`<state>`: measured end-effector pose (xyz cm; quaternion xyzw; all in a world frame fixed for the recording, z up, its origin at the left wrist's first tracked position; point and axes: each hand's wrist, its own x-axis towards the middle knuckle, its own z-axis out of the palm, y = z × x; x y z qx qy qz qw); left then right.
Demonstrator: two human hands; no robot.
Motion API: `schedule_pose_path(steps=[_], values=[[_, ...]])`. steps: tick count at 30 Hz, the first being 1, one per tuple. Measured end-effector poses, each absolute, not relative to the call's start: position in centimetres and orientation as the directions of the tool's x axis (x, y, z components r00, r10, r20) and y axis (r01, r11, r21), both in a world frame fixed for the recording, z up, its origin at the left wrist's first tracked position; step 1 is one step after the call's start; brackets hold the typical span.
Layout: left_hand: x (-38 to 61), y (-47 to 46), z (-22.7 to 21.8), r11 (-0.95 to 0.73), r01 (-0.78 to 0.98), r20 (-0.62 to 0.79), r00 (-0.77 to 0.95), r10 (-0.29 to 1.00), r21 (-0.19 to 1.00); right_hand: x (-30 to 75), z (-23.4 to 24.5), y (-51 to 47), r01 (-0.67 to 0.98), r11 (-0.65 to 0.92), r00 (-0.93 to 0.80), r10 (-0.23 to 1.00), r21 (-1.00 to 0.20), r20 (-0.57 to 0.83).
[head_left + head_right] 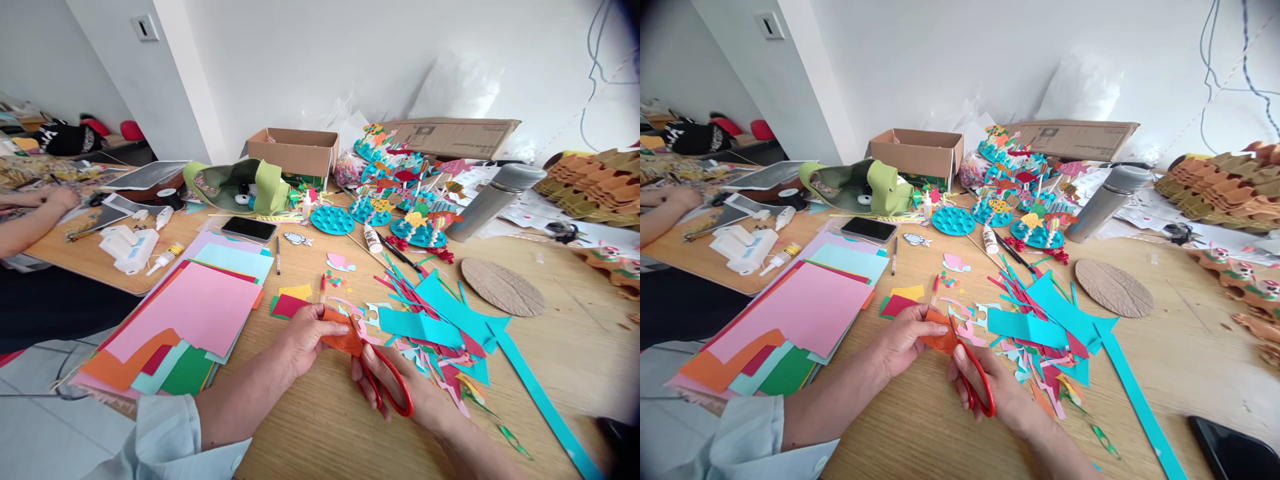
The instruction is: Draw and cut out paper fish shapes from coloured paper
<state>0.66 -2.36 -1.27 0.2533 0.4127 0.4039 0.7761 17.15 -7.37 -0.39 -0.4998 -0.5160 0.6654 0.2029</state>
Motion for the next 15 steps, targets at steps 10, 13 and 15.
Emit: schedule_pose_path(steps=[10, 13, 15], values=[[0.77, -2.44, -0.81, 0.529, -0.418, -0.421, 0.327, 0.846, 0.738, 17.27, -0.46, -7.4, 0.227, -0.382, -0.426, 0.788, -0.896, -0.444], [0.81, -2.45, -0.74, 0.525, -0.42, -0.417, 0.327, 0.848, 0.74, 17.25, -0.45, -7.42, 0.218, -0.385, -0.427, 0.789, -0.897, -0.442], [0.88, -2.43, -0.53, 0.525, -0.43, -0.406, 0.341, 0.848, 0.735, 17.22, -0.47, -7.39, 0.215, -0.387, -0.432, 0.786, -0.897, -0.443]])
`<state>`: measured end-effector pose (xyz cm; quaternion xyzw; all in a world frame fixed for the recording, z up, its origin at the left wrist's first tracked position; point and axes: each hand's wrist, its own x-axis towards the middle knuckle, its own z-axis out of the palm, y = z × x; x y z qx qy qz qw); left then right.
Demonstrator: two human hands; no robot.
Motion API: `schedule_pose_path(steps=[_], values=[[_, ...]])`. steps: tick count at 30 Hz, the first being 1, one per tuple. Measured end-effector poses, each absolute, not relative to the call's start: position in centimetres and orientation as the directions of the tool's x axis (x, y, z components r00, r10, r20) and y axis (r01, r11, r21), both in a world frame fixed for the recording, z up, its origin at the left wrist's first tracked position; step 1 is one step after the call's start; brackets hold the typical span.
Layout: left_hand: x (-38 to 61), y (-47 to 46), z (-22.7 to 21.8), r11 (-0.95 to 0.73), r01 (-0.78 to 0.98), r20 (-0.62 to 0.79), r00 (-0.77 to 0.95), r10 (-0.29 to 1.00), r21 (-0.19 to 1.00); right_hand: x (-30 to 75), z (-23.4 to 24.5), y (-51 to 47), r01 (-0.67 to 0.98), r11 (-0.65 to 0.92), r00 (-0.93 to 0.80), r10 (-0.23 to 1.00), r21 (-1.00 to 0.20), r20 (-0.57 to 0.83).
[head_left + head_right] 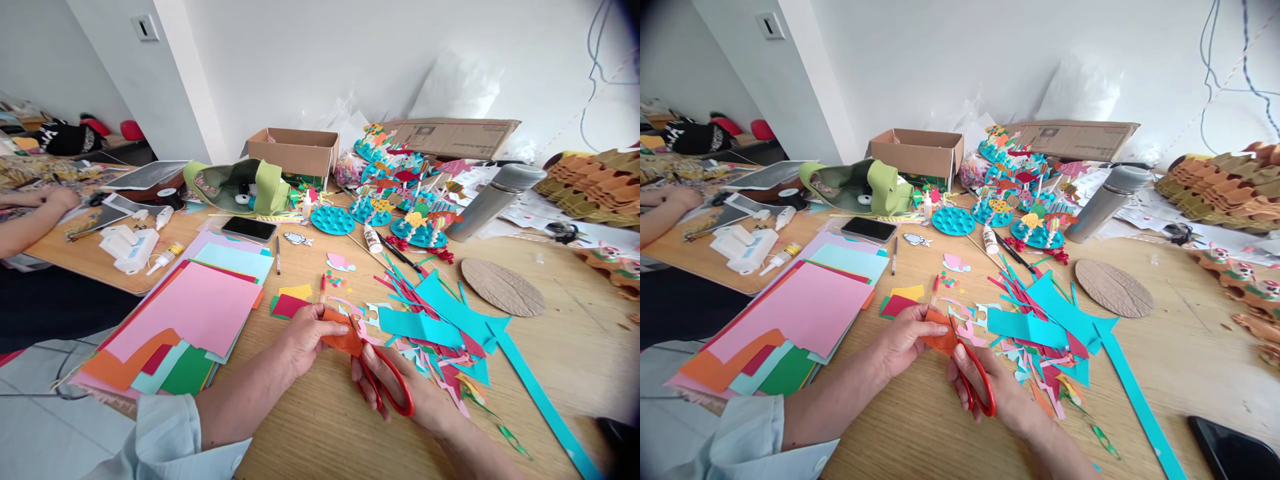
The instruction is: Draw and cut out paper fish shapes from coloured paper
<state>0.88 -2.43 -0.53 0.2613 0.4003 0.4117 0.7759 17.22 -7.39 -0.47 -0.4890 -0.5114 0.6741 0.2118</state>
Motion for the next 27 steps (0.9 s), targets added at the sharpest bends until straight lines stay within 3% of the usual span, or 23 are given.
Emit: schedule_pose_path(steps=[27], values=[[0.66, -2.5, -0.98, 0.502, -0.399, -0.39, 0.331, 0.859, 0.767, 17.31, -0.63, -7.23, 0.289, -0.354, -0.425, 0.785, -0.89, -0.45]])
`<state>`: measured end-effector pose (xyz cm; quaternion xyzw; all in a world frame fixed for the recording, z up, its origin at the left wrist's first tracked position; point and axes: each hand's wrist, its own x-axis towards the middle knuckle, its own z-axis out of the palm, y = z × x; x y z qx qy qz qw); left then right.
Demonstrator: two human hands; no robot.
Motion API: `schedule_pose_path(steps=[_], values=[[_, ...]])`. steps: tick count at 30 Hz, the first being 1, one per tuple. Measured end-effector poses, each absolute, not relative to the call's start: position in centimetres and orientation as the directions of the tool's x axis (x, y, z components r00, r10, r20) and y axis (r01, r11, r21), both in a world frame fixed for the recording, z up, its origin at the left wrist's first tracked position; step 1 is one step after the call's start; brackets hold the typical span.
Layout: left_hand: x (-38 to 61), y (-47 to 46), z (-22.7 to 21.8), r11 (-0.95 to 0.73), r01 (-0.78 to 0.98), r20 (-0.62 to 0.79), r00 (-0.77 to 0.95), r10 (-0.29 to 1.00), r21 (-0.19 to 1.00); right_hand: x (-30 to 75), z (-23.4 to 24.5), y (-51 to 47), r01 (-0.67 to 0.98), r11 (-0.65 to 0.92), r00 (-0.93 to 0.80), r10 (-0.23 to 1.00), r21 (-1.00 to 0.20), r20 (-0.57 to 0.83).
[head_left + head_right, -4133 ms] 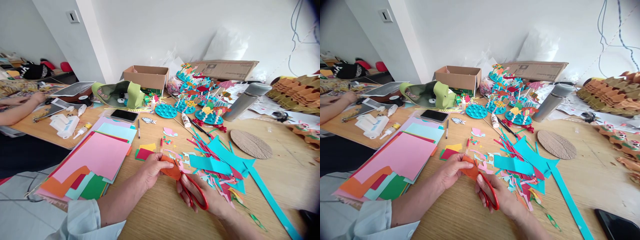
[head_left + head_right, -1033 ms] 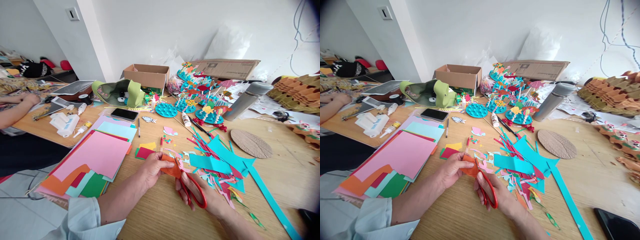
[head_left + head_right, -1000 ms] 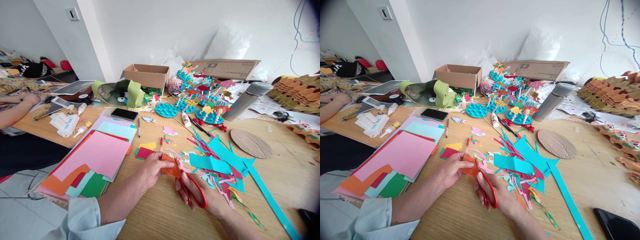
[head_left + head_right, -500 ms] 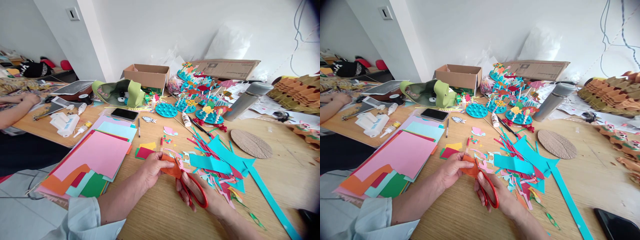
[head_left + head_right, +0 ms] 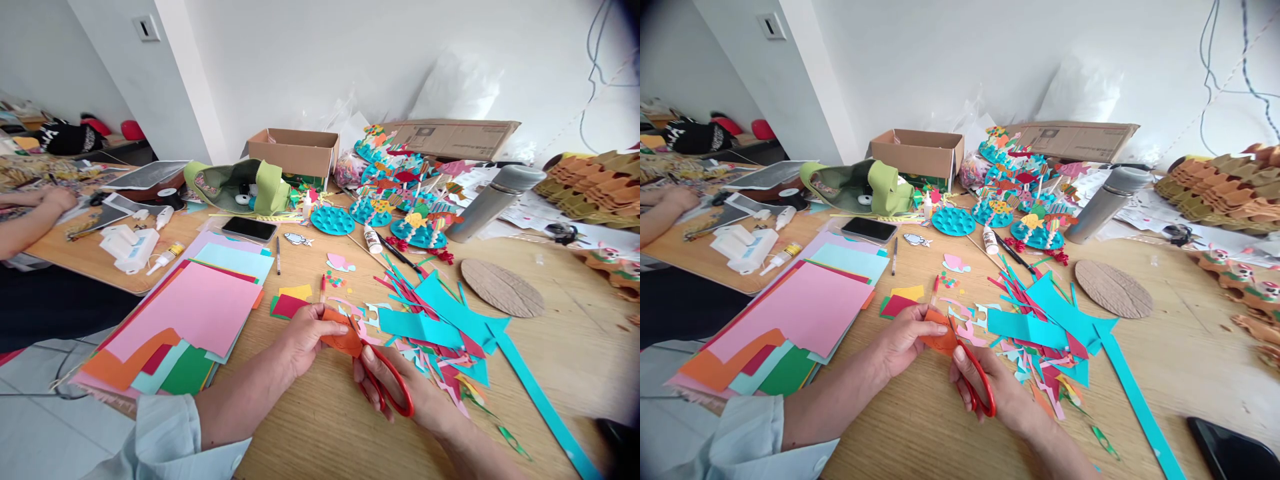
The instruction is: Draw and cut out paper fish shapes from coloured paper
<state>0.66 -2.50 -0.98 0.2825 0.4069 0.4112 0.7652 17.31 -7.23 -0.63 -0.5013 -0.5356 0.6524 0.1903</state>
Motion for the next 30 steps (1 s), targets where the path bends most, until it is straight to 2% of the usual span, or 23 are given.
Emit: schedule_pose_path(steps=[14, 30], values=[[1.0, -2.5, 0.1, 0.498, -0.421, -0.371, 0.35, 0.86, 0.758, 17.3, -0.5, -7.2, 0.313, -0.359, -0.419, 0.779, -0.879, -0.467], [0.6, -2.5, -0.9, 0.472, -0.296, -0.392, 0.291, 0.873, 0.831, 17.2, -0.8, -7.1, 0.345, -0.343, -0.439, 0.764, -0.874, -0.473]])
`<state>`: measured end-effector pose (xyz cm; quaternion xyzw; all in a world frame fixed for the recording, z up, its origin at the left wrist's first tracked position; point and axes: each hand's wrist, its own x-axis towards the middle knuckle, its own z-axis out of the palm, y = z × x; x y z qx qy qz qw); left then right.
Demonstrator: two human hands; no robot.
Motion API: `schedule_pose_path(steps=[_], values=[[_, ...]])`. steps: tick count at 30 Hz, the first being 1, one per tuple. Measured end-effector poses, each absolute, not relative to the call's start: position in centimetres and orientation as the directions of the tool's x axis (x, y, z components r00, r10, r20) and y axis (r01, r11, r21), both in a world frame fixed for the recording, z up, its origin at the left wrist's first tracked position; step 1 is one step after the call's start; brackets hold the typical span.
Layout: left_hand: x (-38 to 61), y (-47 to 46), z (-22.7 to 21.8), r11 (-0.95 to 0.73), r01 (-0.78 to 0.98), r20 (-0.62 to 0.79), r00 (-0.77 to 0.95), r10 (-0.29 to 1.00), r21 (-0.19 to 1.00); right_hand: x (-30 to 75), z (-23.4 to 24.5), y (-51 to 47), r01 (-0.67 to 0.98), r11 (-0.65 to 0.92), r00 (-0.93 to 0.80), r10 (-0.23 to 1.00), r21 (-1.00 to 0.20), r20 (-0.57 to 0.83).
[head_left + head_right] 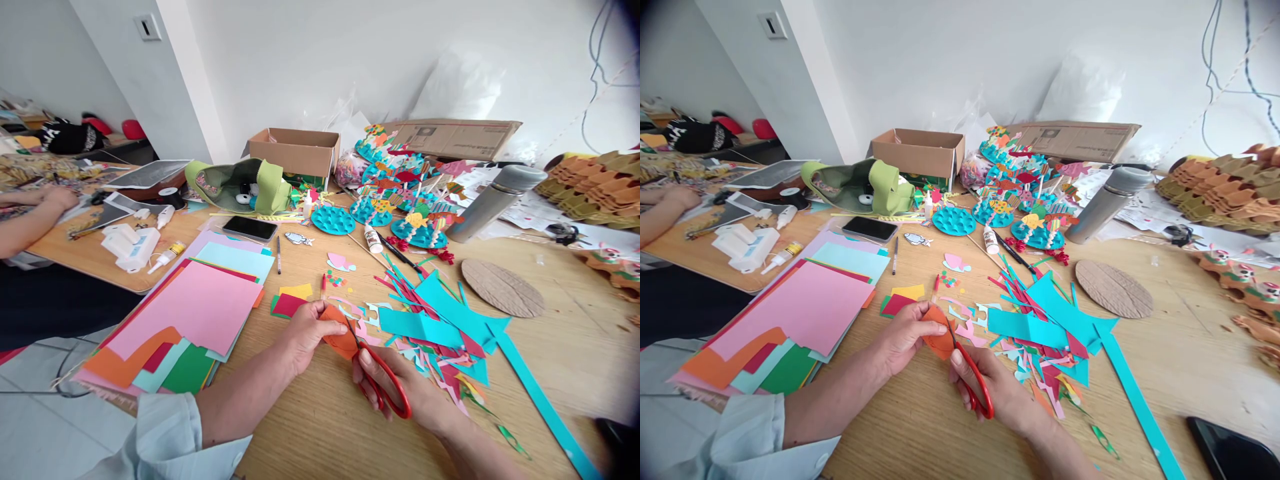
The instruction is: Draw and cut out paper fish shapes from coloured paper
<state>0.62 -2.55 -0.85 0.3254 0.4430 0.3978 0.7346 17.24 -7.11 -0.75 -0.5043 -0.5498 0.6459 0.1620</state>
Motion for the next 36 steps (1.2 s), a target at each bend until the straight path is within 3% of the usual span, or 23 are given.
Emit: schedule_pose_path(steps=[36], values=[[0.75, -2.39, -0.6, 0.485, -0.334, -0.376, 0.342, 0.861, 0.808, 17.51, -0.74, -6.9, 0.374, -0.272, -0.469, 0.769, -0.886, -0.434]])
